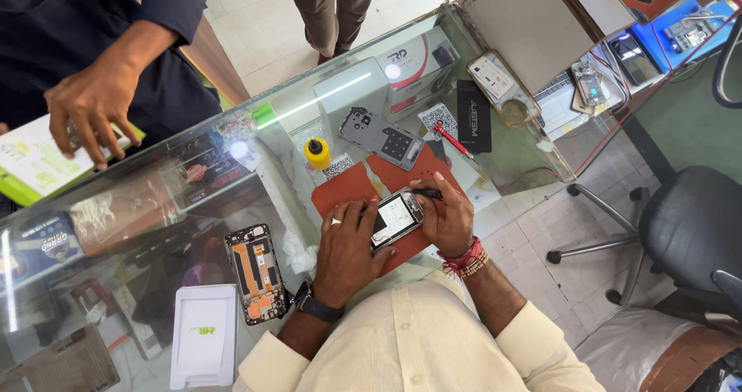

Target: The person uses a small screwdriver to remove screws from the back of a disassembled mobile phone. They carefully unscrew and remove several screws from the phone's internal frame while another person handles a battery box nearby.

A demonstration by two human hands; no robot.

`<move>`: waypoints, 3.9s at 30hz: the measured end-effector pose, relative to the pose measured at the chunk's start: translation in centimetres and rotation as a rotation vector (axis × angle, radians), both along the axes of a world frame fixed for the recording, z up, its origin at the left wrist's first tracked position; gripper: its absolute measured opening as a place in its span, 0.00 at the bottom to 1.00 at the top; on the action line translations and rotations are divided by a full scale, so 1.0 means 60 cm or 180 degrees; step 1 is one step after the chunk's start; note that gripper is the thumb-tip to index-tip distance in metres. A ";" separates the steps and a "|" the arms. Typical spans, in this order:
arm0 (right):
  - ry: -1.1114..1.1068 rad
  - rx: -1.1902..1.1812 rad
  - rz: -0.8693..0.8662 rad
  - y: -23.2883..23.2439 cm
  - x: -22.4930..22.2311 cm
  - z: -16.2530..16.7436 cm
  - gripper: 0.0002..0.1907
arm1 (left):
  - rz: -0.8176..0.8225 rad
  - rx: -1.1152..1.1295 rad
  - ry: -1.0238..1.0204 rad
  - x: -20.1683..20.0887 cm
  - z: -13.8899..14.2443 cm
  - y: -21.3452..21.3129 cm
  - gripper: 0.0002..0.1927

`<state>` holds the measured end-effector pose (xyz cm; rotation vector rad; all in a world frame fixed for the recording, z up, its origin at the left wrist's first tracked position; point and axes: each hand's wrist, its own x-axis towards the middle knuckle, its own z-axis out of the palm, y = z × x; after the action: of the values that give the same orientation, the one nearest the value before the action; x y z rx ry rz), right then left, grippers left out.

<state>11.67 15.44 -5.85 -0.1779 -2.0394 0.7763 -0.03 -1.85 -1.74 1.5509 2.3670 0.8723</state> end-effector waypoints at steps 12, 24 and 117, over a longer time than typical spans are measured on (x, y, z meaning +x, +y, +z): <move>-0.0162 0.0100 0.0051 0.002 -0.007 0.005 0.31 | 0.0162 0.0270 -0.0223 -0.002 -0.044 -0.006 0.48; -0.0260 0.0690 -0.0198 0.007 -0.022 0.051 0.26 | 0.0095 0.0312 -0.0193 -0.003 -0.046 -0.010 0.45; -0.0478 0.0468 0.0590 0.014 -0.054 0.037 0.16 | 0.0041 0.0479 -0.0355 -0.032 -0.046 -0.014 0.35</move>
<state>8.44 16.29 -3.61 0.0384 -2.2697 0.7404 -1.96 -2.72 -4.48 1.4980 2.2822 1.1323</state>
